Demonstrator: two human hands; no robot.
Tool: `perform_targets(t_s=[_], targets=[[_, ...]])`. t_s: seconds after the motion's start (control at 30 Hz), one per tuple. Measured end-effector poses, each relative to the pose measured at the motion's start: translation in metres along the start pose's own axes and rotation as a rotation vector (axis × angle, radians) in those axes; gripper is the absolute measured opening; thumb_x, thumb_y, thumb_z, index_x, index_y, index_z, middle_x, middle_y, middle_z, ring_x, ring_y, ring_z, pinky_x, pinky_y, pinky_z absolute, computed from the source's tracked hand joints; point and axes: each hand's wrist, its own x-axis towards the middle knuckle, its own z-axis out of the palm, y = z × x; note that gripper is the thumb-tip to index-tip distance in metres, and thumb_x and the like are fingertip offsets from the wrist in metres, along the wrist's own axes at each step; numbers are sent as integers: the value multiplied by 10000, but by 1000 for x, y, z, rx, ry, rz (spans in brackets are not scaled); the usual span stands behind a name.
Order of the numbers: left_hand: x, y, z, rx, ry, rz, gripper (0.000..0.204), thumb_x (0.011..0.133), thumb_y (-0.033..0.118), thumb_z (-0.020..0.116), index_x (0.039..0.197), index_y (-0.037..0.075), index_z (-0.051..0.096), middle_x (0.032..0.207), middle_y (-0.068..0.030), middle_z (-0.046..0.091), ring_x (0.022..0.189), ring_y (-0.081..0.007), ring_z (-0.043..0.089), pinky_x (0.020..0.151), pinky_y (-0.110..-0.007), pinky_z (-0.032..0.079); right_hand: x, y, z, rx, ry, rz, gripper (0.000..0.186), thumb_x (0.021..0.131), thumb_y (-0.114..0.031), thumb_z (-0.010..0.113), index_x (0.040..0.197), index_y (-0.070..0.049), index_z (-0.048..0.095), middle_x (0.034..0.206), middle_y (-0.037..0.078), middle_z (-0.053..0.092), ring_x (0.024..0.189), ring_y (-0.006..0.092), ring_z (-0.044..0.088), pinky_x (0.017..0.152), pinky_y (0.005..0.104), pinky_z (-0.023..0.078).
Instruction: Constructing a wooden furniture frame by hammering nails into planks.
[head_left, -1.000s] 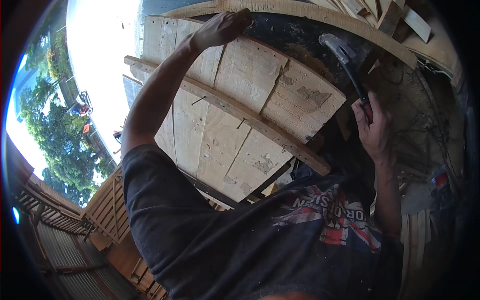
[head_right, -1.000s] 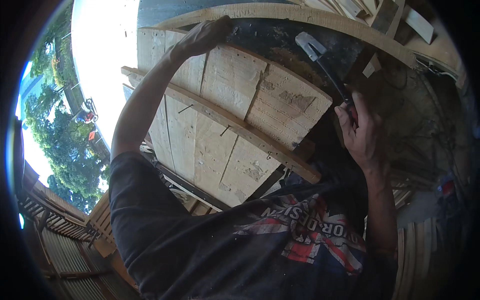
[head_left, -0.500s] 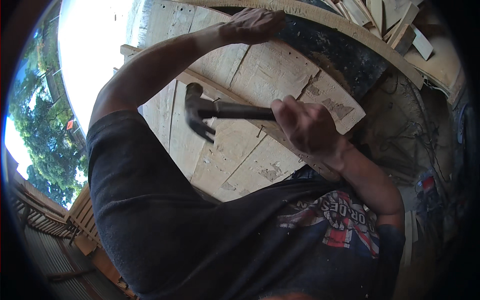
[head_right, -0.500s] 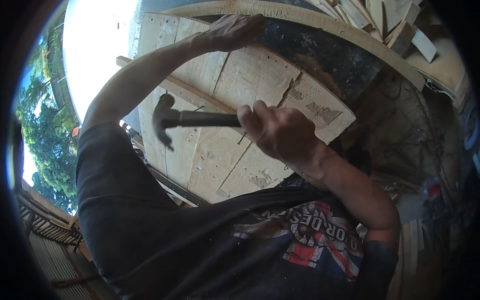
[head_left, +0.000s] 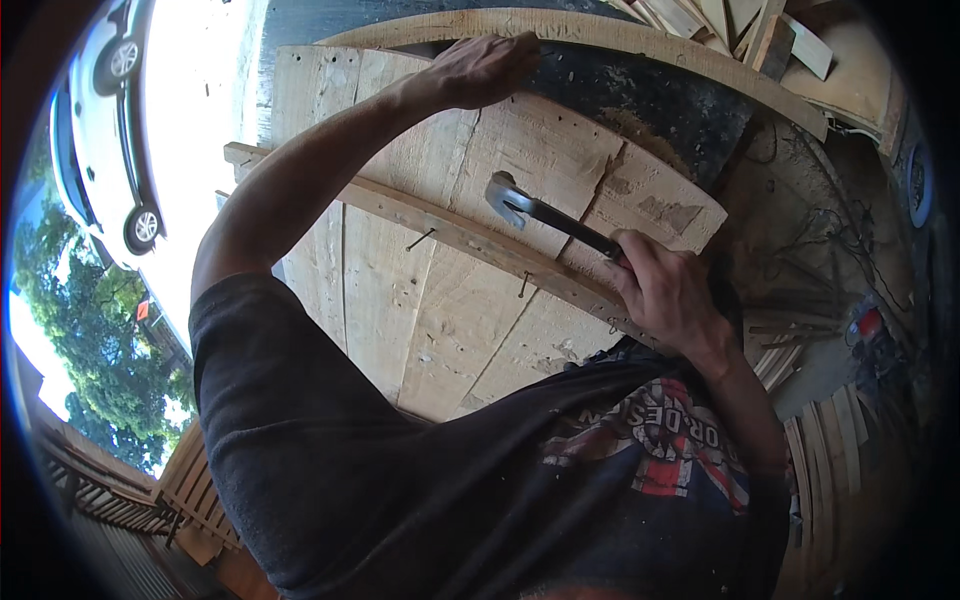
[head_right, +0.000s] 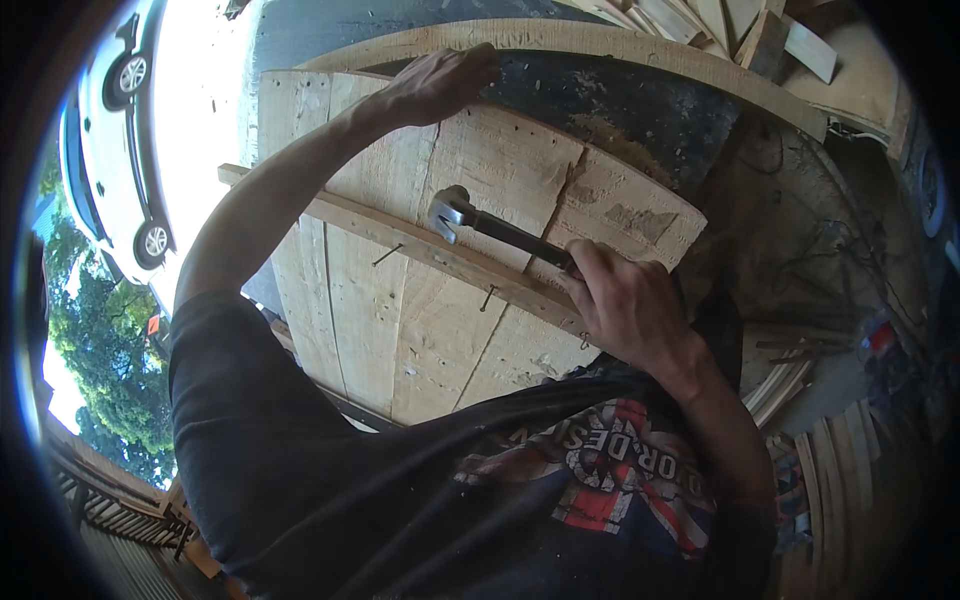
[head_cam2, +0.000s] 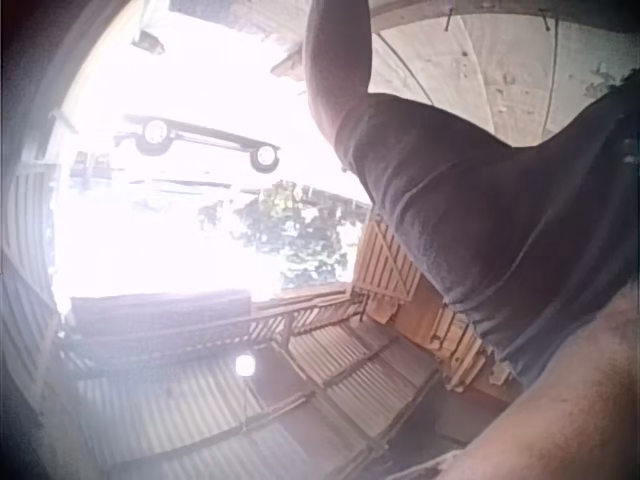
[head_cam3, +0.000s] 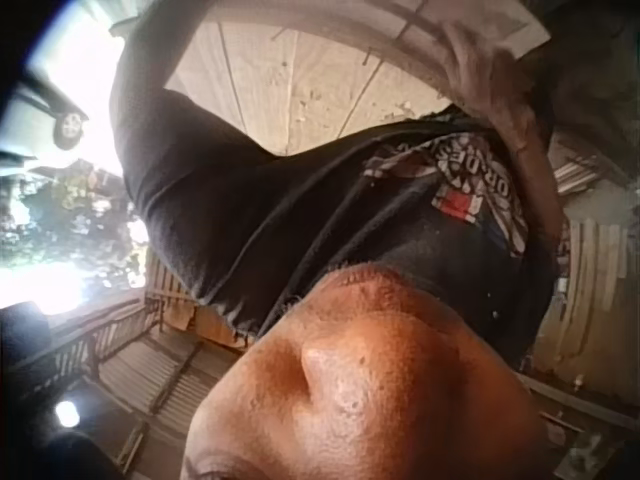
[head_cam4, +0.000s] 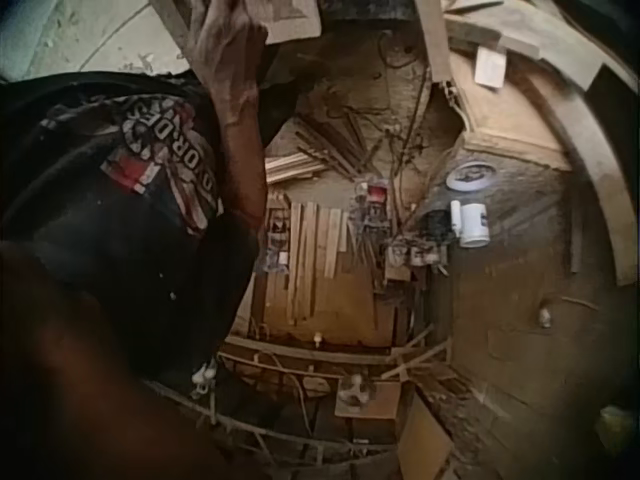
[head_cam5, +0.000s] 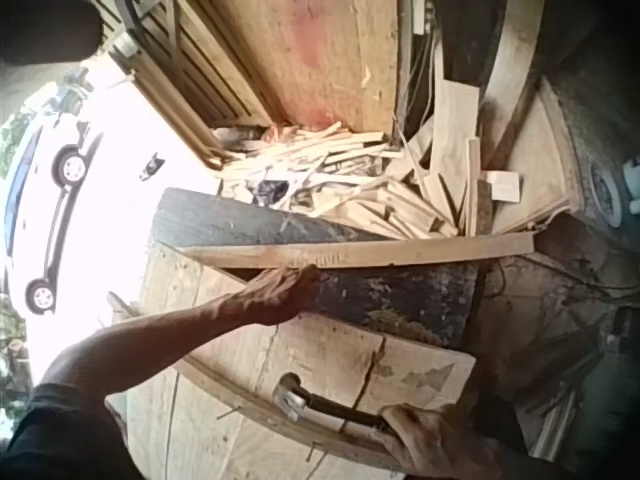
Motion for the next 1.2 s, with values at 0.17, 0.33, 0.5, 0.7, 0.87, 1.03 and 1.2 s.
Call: perform_targets(t_s=[0.17, 0.33, 0.5, 0.7, 0.87, 1.03, 1.2], targets=[[4, -13, -23, -179, -43, 231, 252, 955, 135, 639, 1179, 19, 646, 1032, -119, 636, 883, -288, 657, 767, -364, 574, -42, 14, -16, 125, 137, 132, 250, 935, -128, 654, 1114, 30, 578, 807, 190, 659, 682, 353, 699, 573, 423, 543], [12, -18, -37, -429, -30, 210, 150, 929, 68, 657, 1064, 31, 713, 1018, -116, 670, 913, -238, 681, 758, -317, 588, -55, 26, -24, 159, 178, 323, 224, 967, -160, 635, 1105, 7, 577, 722, 183, 617, 649, 378, 672, 549, 416, 492], [16, -24, -40, -172, 54, 561, 135, 909, 104, 691, 1030, 80, 744, 997, -61, 711, 858, -185, 714, 777, -296, 606, -50, 25, -29, 191, 219, 357, 231, 981, -190, 633, 1102, -4, 567, 673, 157, 563, 593, 355, 629, 530, 395, 458], [5, -19, -40, -131, -75, 377, 146, 887, 109, 716, 1027, 113, 757, 1016, -32, 737, 907, -172, 727, 804, -287, 612, -47, 26, -28, 268, 252, 410, 205, 995, -177, 612, 1103, -7, 570, 668, 123, 536, 558, 263, 578, 530, 362, 439], [-1, -10, -40, -136, -90, 193, 144, 917, 170, 691, 1040, 141, 759, 1046, -20, 744, 928, -176, 729, 830, -298, 609, -41, 31, -30, 274, 229, 401, 210, 1002, -182, 606, 1115, -8, 572, 688, 108, 556, 583, 212, 575, 551, 344, 442], [-2, -2, -41, -209, -106, 96, 152, 932, 206, 669, 1039, 153, 762, 1061, -23, 746, 937, -188, 729, 852, -320, 604, -29, 34, -31, 307, 301, 388, 261, 1018, -232, 590, 1151, -10, 566, 698, 88, 573, 585, 194, 578, 554, 334, 435], [-1, -10, -38, -145, -38, 245, 169, 960, 222, 642, 1044, 143, 765, 1051, -32, 751, 931, -190, 730, 840, -326, 598, -13, 32, -47, 448, 340, 433, 313, 1054, -296, 530, 1185, -13, 555, 686, 45, 554, 534, 133, 541, 514, 293, 422]])
